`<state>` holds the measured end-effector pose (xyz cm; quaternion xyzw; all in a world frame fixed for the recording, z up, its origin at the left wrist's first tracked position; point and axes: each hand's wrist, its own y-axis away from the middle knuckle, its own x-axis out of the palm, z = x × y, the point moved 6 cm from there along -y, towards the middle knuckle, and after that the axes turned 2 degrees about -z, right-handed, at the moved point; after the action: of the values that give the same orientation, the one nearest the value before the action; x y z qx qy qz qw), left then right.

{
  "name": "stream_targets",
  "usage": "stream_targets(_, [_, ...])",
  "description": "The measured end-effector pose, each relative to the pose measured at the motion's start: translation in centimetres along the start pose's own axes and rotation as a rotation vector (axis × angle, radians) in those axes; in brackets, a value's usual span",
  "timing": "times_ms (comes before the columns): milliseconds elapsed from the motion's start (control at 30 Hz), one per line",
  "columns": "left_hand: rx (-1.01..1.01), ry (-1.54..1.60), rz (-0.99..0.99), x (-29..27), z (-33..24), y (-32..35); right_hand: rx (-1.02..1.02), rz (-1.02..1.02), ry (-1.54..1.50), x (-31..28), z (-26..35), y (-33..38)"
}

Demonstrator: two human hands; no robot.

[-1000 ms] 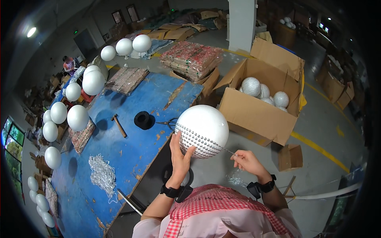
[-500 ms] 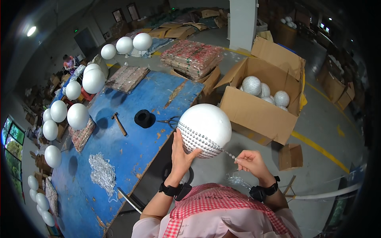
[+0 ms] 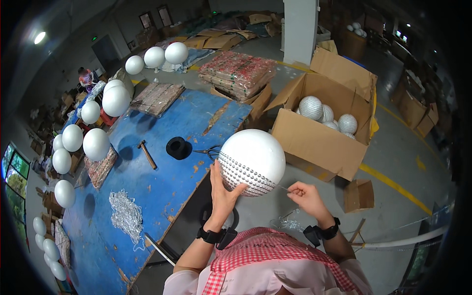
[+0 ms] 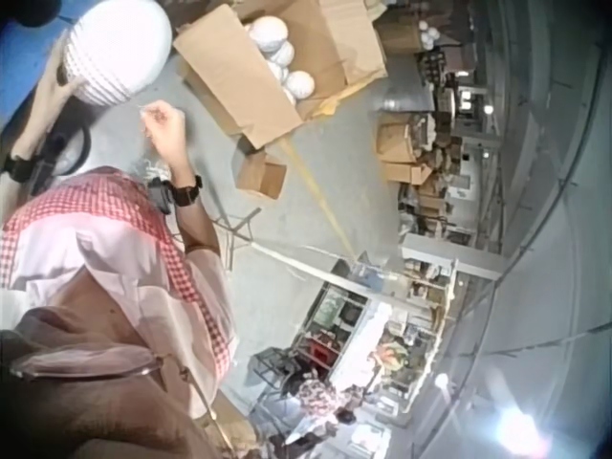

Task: The person wraps a string of beads around a white foam ball, rotates it to secure the decoration, and then hangs the finished ball onto a rack before starting on another.

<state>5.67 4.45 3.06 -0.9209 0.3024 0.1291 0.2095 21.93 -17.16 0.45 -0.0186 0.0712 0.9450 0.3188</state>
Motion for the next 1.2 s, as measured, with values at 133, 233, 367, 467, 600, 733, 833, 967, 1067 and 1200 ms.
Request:
stream_targets(133, [-0.001, -0.033, 0.01, -0.2, -1.3, 0.3, -0.218, -0.065, 0.505, 0.0, 0.7, -0.1])
stream_targets(233, [-0.043, -0.137, 0.037, 0.0, -1.0, 0.5, 0.015, 0.082, 0.161, 0.4, 0.9, 0.8])
stream_targets(367, [0.083, -0.186, 0.002, -0.5, -0.9, 0.4, -0.033, 0.079, -0.076, 0.6, 3.3, 2.3])
stream_targets(467, [0.142, -0.154, 0.04, -0.5, -1.1, 0.3, -0.049, 0.025, -0.065, 0.9, 3.4, 2.5])
stream_targets(600, [0.143, -0.266, 0.074, -0.2, -1.4, 0.3, -0.124, -0.027, -0.008, 0.9, 2.7, 2.1])
stream_targets(733, [0.118, -0.319, 0.058, -0.1, -0.9, 0.1, -0.174, -0.183, 0.03, -0.1, 2.6, 1.8])
stream_targets(833, [0.026, -0.157, 0.032, -0.2, -0.9, 0.2, -0.257, -0.233, 0.056, 0.1, 4.5, 2.7])
stream_targets(967, [0.021, -0.109, 0.015, -0.5, -0.9, 0.2, -0.17, -0.195, 0.047, 0.2, 3.3, 1.6])
stream_targets(1067, [0.0, 0.01, 0.012, -0.6, -0.7, 0.0, -0.135, -0.148, 0.104, 0.2, 1.0, 0.7])
stream_targets(1200, [-0.053, 0.269, -0.004, -0.5, 0.0, 0.0, -0.184, -0.216, 0.394, -0.2, 0.6, 0.1])
